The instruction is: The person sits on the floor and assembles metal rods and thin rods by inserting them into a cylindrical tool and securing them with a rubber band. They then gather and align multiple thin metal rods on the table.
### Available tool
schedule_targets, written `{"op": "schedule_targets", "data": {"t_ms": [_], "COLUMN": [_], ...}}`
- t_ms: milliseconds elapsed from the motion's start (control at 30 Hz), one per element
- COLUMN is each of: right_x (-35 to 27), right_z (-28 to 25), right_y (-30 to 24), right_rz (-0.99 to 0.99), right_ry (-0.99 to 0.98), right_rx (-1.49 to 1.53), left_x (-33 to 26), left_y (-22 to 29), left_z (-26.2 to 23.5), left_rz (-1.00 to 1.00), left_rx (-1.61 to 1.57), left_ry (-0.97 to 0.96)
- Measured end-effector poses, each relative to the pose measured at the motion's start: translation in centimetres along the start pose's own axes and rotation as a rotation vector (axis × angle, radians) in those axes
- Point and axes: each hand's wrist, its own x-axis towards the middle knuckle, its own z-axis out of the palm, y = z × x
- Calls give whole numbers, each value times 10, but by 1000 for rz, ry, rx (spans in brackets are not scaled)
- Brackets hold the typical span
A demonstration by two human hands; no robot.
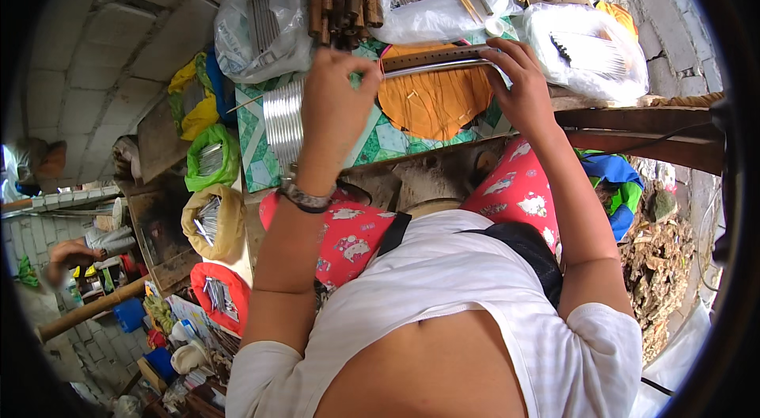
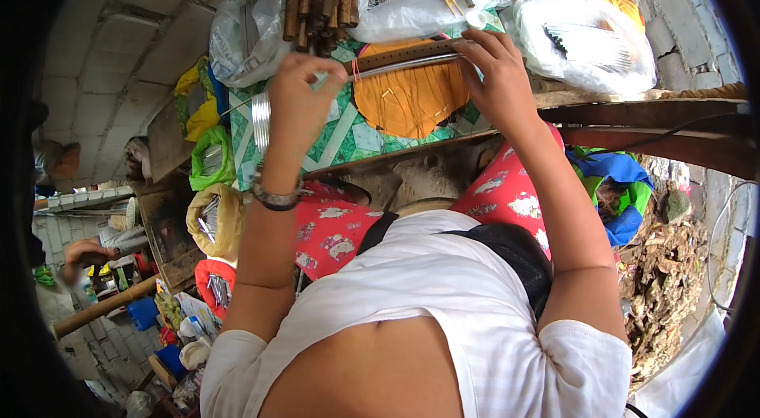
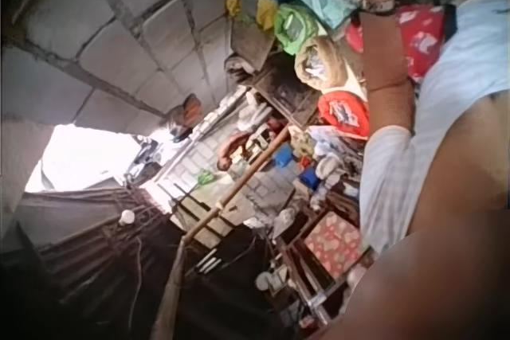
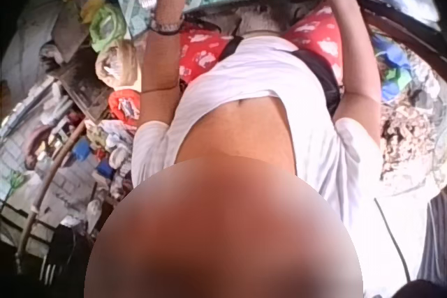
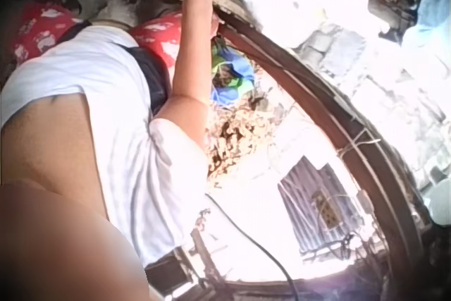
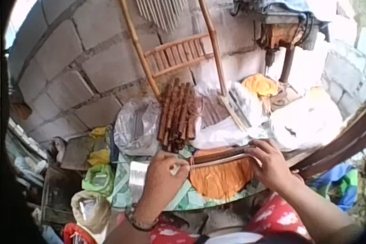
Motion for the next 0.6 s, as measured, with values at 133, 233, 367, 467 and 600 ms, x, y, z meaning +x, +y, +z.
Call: {"op": "schedule_targets", "data": {"t_ms": [133, 233, 367, 467, 600], "right_x": [7, 8, 13, 18, 19], "right_z": [15, 25, 45, 52, 56], "right_y": [-11, -29, -50, -56, -60], "right_rz": [-118, -196, -211, -218, -198], "right_ry": [-26, -175, -228, -254, -326], "right_rx": [80, 99, 49, -14, -137], "left_x": [-37, -48, -51, -45, -36], "left_y": [-17, -18, -20, -21, -16], "left_z": [41, 52, 61, 66, 71], "left_rz": [-120, -144, -68, 63, 149], "left_rx": [-98, -120, -100, -26, 110], "left_ry": [-68, -76, 12, 106, 116]}}
